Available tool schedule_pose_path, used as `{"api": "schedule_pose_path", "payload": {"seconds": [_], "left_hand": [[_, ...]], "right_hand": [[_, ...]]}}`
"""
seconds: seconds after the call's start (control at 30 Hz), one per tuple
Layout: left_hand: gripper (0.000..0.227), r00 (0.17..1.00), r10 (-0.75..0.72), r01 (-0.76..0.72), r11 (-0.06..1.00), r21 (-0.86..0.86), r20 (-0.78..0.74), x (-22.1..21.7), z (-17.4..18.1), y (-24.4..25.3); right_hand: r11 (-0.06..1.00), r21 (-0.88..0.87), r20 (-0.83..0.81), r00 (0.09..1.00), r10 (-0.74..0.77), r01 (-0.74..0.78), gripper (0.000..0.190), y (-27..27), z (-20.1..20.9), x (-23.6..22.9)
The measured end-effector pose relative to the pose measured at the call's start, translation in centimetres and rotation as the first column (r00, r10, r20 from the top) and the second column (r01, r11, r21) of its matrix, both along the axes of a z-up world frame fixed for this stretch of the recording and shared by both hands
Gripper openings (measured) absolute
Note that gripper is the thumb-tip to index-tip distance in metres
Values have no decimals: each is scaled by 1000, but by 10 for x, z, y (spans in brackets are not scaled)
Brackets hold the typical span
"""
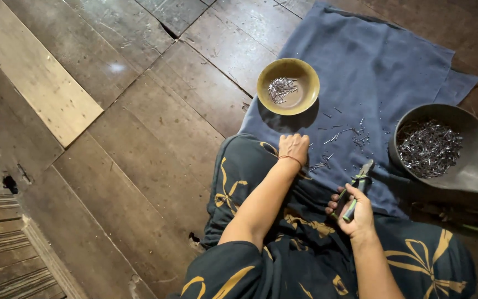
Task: Cutting small metal pins to length using wire cutters and collecting them in a bowl.
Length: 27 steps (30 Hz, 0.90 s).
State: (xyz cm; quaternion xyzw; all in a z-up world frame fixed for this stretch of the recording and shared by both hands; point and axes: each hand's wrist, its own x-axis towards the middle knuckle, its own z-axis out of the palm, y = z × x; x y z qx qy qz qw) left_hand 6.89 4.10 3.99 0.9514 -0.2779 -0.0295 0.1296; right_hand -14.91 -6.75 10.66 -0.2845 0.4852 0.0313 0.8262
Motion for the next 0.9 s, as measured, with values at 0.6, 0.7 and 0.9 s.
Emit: {"api": "schedule_pose_path", "payload": {"seconds": [0.6,0.7,0.9], "left_hand": [[35,899,-154,-143,782,-606,-410,-59,17,-19],[33,845,-91,-272,774,-572,-526,-53,36,-13],[32,776,-95,-394,699,-597,-624,-52,56,-7]], "right_hand": [[965,-263,1,1000,-9,9,53,4,25,7],[935,-354,10,1000,3,0,41,-15,-5,-2],[791,-609,45,999,-29,50,20,-14,-17,-7]]}}
